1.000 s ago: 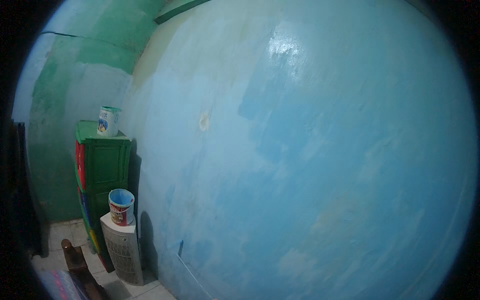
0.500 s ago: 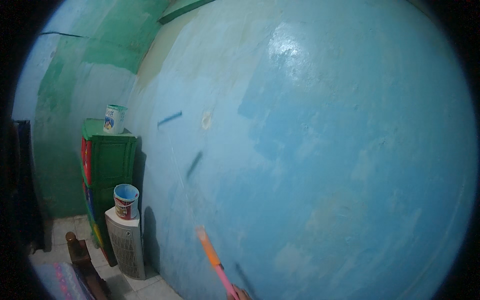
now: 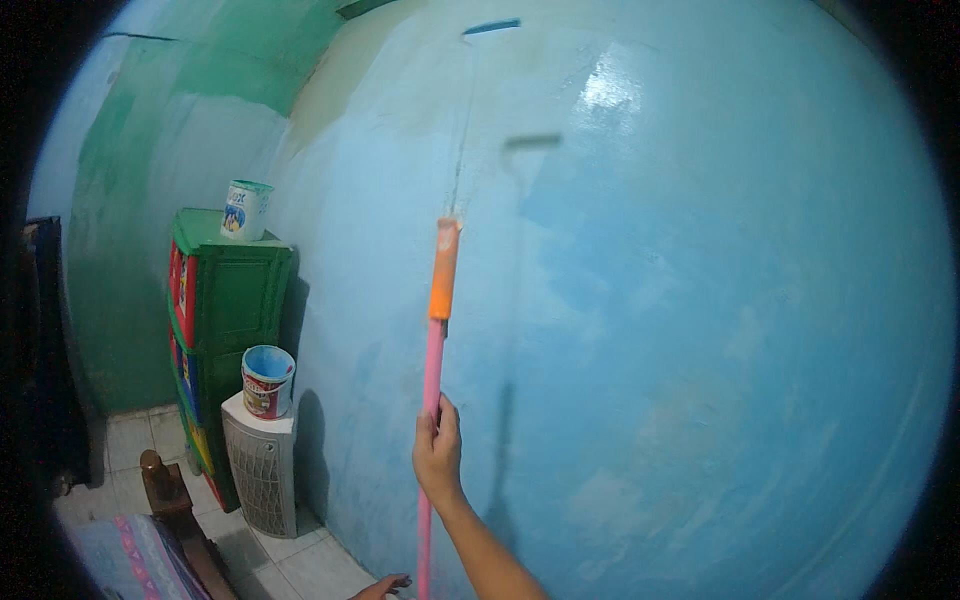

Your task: The person paints a wall light blue using a long-handled roller. They repeatedly dip the roller into a paint bucket on the floor and apply paint in vertical strokes, covering patches of the wall.

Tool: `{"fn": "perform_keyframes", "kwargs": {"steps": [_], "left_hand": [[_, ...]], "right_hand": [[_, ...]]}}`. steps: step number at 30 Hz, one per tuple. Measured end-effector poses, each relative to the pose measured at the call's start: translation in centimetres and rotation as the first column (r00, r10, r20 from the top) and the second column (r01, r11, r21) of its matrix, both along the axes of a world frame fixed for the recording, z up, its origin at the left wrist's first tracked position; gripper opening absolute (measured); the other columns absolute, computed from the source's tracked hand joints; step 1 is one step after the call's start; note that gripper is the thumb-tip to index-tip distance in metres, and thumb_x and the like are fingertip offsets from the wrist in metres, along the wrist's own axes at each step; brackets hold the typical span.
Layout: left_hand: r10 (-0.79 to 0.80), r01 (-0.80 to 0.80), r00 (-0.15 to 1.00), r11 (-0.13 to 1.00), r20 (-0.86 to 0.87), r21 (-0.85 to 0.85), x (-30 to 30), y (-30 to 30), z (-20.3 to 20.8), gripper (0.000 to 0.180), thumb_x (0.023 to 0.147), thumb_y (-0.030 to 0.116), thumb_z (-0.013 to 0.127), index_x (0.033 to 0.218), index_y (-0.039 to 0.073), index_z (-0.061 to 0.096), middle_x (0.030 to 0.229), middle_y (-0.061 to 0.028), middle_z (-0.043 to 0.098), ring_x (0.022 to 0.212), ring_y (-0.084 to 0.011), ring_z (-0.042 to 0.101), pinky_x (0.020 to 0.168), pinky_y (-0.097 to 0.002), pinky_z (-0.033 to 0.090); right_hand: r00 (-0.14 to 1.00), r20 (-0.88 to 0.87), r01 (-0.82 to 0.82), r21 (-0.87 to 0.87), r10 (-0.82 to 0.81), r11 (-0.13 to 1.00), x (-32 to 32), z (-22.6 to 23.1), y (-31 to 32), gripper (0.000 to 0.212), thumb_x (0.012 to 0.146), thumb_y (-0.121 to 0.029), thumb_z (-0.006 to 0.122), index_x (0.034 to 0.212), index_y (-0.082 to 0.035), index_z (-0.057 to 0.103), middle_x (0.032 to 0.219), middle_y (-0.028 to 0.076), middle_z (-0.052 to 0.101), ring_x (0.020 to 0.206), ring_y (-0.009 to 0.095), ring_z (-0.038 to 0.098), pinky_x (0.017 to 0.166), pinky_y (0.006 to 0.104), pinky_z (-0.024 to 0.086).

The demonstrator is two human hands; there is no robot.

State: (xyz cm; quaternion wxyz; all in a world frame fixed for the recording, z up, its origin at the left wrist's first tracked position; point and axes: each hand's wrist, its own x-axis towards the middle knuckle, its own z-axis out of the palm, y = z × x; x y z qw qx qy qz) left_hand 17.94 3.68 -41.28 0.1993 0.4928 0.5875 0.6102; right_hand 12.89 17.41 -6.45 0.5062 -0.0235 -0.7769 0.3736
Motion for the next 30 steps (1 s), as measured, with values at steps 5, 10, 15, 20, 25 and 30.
{"fn": "perform_keyframes", "kwargs": {"steps": [5,10,15,20,25,30], "left_hand": [[0.213,-0.196,0.969,0.971,0.127,-0.136,-3.1,-4.1,-4.2,0.042,0.093,0.027,0.064,0.124,0.001,0.052,0.103,-0.0152,0.063,0.095,-0.0238,0.062,0.082,-0.0364,0.051],[0.459,-0.441,0.886,0.877,0.062,-0.191,-5.5,-10.3,-1.9,0.028,0.097,0.025,0.058,0.112,0.001,0.057,0.084,-0.0169,0.061,0.078,-0.0246,0.060,0.071,-0.0387,0.049],[0.633,-0.624,0.773,0.770,0.037,-0.136,-7.1,-14.6,-0.5,0.028,0.098,0.023,0.055,0.115,0.002,0.061,0.088,-0.0202,0.066,0.083,-0.0335,0.064,0.074,-0.0411,0.050],[0.750,-0.752,0.659,0.659,-0.055,-0.018,-9.3,-15.9,-0.2,0.022,0.086,0.021,0.070,0.090,0.001,0.061,0.067,-0.0154,0.057,0.059,-0.0279,0.058,0.056,-0.0388,0.045],[0.780,-0.786,0.615,0.618,-0.112,-0.009,-11.5,-17.0,3.0,0.020,0.086,0.021,0.068,0.088,0.002,0.061,0.066,-0.0162,0.058,0.057,-0.0323,0.059,0.055,-0.0407,0.046],[0.803,-0.833,0.522,0.553,-0.287,0.029,-13.0,-17.0,6.0,0.021,0.086,0.020,0.067,0.084,0.003,0.056,0.064,-0.0184,0.058,0.060,-0.0388,0.060,0.055,-0.0469,0.046]], "right_hand": [[0.979,-0.100,-0.192,-0.149,0.179,0.970,-5.6,3.7,-4.6,0.031,0.103,-0.017,0.045,0.128,0.000,0.043,0.082,0.002,0.049,0.066,0.008,0.047,0.060,0.0251,0.043],[0.953,-0.182,-0.277,-0.189,0.243,0.942,-9.3,5.0,-5.8,0.029,0.103,-0.015,0.045,0.126,0.001,0.042,0.085,0.004,0.048,0.070,0.009,0.047,0.064,0.0271,0.046],[0.934,-0.241,-0.313,-0.207,0.262,0.927,-12.1,7.4,-5.8,0.026,0.102,-0.013,0.046,0.124,0.001,0.042,0.088,0.005,0.048,0.071,0.010,0.048,0.066,0.0283,0.049],[0.892,-0.328,-0.398,-0.238,0.312,0.886,-13.3,10.7,-5.1,0.025,0.102,-0.016,0.046,0.119,0.002,0.043,0.084,0.004,0.048,0.069,0.011,0.049,0.064,0.0292,0.048],[0.886,-0.333,-0.405,-0.214,0.324,0.889,-14.0,13.8,-4.7,0.017,0.102,-0.016,0.046,0.110,-0.001,0.045,0.086,0.004,0.047,0.072,0.010,0.048,0.063,0.0283,0.048],[0.931,-0.231,-0.322,-0.149,0.284,0.935,-14.1,15.3,-4.0,0.023,0.103,-0.021,0.047,0.110,0.000,0.047,0.092,0.007,0.052,0.073,0.013,0.056,0.061,0.0291,0.051]]}}
